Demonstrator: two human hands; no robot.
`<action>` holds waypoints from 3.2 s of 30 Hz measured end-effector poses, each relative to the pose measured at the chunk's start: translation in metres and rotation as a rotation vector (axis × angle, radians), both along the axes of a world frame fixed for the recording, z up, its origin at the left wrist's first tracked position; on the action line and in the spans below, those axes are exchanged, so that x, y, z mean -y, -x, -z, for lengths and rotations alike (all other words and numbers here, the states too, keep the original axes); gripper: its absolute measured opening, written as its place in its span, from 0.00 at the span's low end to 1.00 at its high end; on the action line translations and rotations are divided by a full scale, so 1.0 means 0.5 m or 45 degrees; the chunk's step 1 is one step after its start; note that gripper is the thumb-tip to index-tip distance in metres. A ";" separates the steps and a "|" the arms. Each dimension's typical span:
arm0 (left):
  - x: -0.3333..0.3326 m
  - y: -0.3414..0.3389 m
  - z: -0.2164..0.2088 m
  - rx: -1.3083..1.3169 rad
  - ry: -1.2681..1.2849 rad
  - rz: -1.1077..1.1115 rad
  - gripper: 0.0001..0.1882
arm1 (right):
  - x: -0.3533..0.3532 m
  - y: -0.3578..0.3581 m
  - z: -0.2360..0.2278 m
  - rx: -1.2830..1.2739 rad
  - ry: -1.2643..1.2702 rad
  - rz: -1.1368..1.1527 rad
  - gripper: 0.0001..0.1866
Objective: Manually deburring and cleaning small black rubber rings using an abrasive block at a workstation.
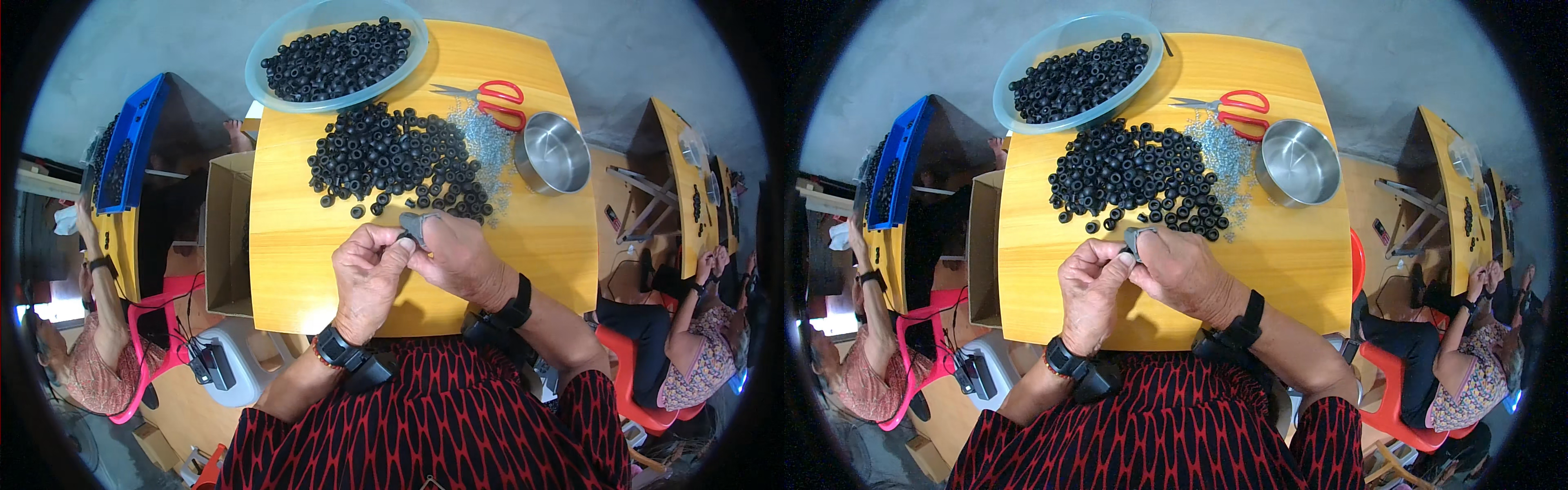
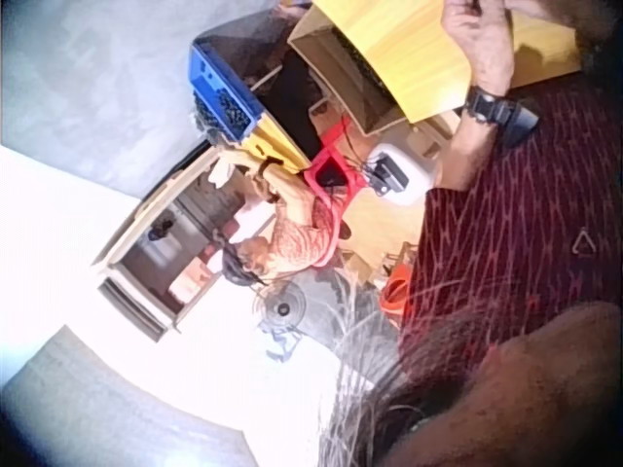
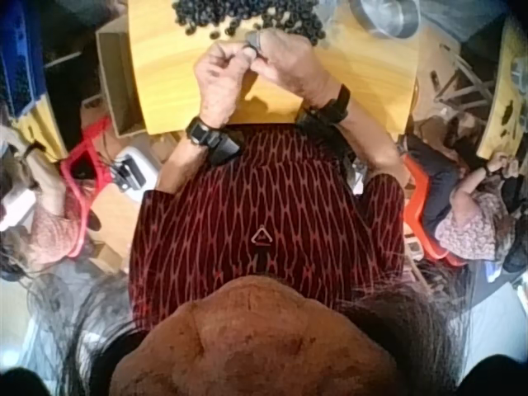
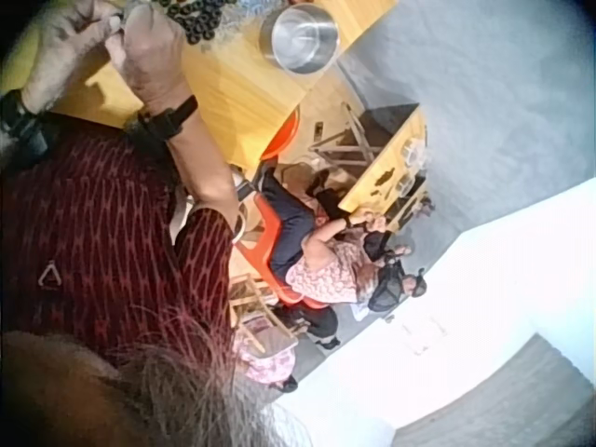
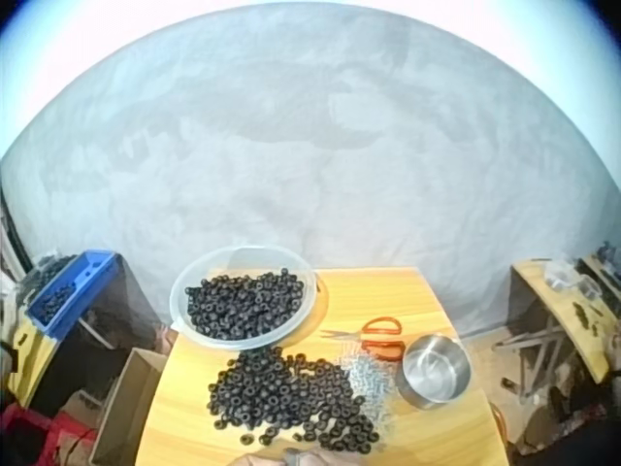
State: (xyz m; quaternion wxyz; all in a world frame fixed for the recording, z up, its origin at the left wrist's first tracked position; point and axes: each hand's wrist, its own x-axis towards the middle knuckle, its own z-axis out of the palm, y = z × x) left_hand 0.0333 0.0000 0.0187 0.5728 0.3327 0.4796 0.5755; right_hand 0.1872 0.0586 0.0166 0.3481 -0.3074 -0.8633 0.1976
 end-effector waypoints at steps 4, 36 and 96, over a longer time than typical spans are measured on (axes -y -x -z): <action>-0.004 -0.002 -0.008 0.082 -0.026 -0.032 0.01 | 0.002 0.003 -0.013 0.000 -0.069 0.045 0.17; 0.003 0.023 0.022 0.351 0.135 0.080 0.05 | -0.006 -0.010 -0.033 -0.112 0.518 -0.053 0.13; -0.008 0.039 0.033 0.419 0.100 0.192 0.06 | -0.030 -0.023 -0.076 -0.023 0.365 -0.170 0.06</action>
